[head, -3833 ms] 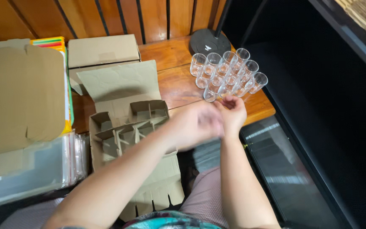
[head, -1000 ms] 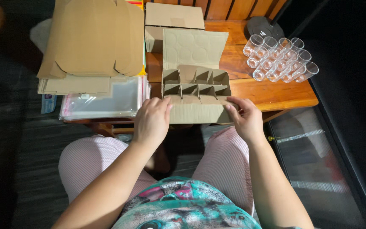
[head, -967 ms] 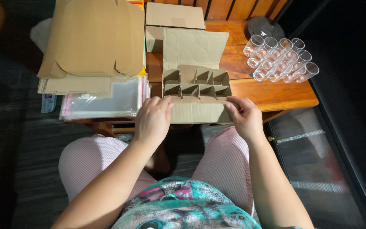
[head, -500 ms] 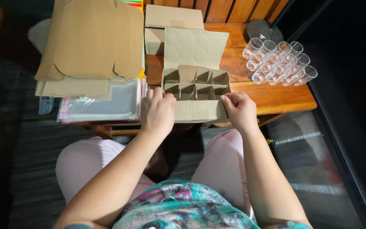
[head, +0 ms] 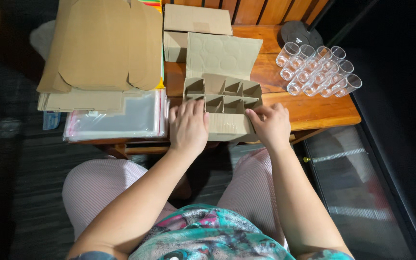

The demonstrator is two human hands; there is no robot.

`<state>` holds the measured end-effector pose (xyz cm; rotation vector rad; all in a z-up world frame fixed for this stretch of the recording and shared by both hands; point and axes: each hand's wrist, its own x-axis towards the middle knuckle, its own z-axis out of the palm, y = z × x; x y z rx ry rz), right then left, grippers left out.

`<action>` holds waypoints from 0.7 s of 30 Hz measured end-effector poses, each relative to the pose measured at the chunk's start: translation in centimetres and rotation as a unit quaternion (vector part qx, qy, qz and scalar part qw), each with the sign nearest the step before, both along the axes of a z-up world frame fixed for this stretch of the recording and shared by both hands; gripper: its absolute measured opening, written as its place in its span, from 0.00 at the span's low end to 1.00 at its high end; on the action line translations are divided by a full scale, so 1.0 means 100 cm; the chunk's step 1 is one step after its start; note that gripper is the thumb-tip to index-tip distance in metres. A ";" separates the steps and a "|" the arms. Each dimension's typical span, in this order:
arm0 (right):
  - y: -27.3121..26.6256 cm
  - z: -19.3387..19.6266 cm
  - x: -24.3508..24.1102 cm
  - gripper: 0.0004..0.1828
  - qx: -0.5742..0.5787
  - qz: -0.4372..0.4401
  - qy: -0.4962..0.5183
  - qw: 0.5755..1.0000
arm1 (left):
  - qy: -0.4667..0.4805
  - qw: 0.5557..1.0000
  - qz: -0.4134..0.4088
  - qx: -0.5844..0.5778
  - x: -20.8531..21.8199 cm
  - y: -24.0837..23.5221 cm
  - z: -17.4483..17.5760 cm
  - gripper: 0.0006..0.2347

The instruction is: The person opens a cardboard box and removes small clear glasses one by one, placing them on a wooden bench. After emptying the box, they close the flaps and place the empty box into a nearby cabinet.

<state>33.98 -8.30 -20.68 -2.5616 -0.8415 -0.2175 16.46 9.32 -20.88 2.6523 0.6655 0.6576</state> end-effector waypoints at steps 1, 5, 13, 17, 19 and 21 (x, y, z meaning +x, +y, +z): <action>0.000 0.002 -0.002 0.16 -0.001 -0.001 0.000 1.000 | 0.000 1.000 -0.001 -0.001 -0.003 -0.006 0.007 0.17; 0.005 0.011 0.005 0.17 0.028 0.001 -0.010 1.000 | -0.019 0.992 -0.121 0.017 -0.004 -0.025 0.012 0.17; 0.064 0.020 0.075 0.19 0.063 0.023 -0.108 0.992 | 0.017 0.985 -0.160 0.057 0.007 -0.029 -0.016 0.26; 0.109 0.049 0.083 0.34 0.080 0.060 -0.119 0.988 | 0.011 0.985 -0.155 0.078 0.008 -0.027 -0.024 0.29; 0.125 0.056 0.087 0.41 0.086 0.090 -0.134 0.983 | 0.003 0.985 -0.153 0.080 0.010 -0.025 -0.030 0.30; 0.136 0.055 0.091 0.46 0.007 0.108 -0.080 0.991 | 0.004 0.986 -0.153 0.063 0.013 -0.024 -0.040 0.31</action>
